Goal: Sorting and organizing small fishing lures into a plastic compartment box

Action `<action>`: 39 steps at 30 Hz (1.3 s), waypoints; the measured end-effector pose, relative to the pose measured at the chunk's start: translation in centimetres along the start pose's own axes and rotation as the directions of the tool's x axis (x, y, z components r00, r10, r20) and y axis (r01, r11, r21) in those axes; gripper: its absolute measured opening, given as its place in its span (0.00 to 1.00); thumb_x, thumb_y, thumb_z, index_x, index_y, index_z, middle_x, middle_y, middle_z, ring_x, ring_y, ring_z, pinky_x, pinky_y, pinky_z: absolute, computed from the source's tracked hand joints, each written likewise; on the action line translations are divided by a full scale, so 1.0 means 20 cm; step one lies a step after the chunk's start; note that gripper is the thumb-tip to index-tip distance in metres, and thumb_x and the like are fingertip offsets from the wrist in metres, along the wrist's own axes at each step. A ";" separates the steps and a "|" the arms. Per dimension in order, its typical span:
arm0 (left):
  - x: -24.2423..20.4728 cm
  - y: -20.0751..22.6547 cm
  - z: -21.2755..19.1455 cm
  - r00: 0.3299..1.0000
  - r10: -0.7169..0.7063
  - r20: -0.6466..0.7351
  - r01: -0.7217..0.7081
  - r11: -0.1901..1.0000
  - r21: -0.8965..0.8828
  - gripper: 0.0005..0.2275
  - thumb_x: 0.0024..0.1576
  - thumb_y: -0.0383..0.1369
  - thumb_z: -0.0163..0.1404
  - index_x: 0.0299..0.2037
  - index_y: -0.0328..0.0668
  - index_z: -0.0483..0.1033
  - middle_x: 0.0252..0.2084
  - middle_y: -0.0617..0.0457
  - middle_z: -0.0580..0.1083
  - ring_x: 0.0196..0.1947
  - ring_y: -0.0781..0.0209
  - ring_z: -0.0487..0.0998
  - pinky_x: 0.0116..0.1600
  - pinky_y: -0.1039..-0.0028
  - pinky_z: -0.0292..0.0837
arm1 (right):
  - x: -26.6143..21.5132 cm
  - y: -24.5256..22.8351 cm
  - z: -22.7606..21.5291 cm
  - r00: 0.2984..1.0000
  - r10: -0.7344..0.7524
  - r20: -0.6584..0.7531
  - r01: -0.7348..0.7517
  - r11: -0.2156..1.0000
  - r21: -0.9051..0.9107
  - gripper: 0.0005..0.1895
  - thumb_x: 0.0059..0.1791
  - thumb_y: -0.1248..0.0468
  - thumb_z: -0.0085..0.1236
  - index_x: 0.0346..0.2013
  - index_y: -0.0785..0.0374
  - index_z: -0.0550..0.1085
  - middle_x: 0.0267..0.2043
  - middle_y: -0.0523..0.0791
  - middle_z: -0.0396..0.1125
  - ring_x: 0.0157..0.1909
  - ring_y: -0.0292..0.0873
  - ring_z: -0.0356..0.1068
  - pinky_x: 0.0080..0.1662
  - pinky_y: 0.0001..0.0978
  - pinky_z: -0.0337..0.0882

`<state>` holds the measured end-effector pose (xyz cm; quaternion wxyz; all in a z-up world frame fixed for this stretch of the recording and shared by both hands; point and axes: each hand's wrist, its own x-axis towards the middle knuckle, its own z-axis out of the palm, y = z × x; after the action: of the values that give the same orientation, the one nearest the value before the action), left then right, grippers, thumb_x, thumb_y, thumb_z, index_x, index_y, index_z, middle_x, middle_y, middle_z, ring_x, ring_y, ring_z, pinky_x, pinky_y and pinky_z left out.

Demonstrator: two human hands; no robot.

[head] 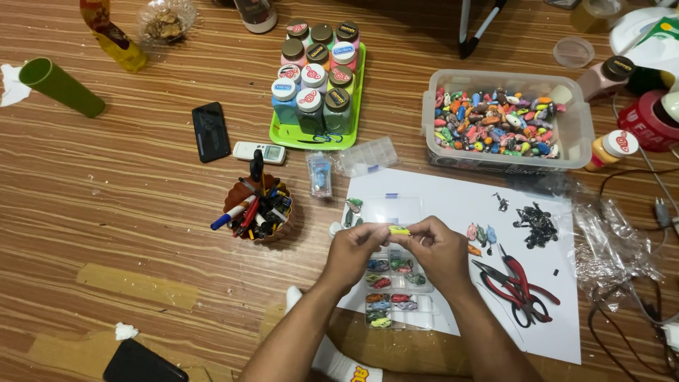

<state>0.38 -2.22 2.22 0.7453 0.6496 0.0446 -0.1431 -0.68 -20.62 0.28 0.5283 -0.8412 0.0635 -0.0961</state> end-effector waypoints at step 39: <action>-0.05 0.05 0.04 0.943 0.331 0.019 -0.325 0.913 0.248 0.10 0.57 0.33 0.61 0.48 0.48 0.83 0.40 0.51 0.83 0.47 0.60 0.82 0.56 0.66 0.74 | 0.04 -0.13 -0.07 0.972 -0.030 0.233 -0.050 0.941 0.334 0.10 0.52 0.63 0.61 0.43 0.65 0.82 0.25 0.49 0.78 0.27 0.33 0.72 0.34 0.24 0.73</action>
<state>-0.40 -2.70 3.50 0.6713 0.7373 -0.0746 -0.0128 -0.33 -20.94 3.33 0.6686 -0.7435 -0.0124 -0.0028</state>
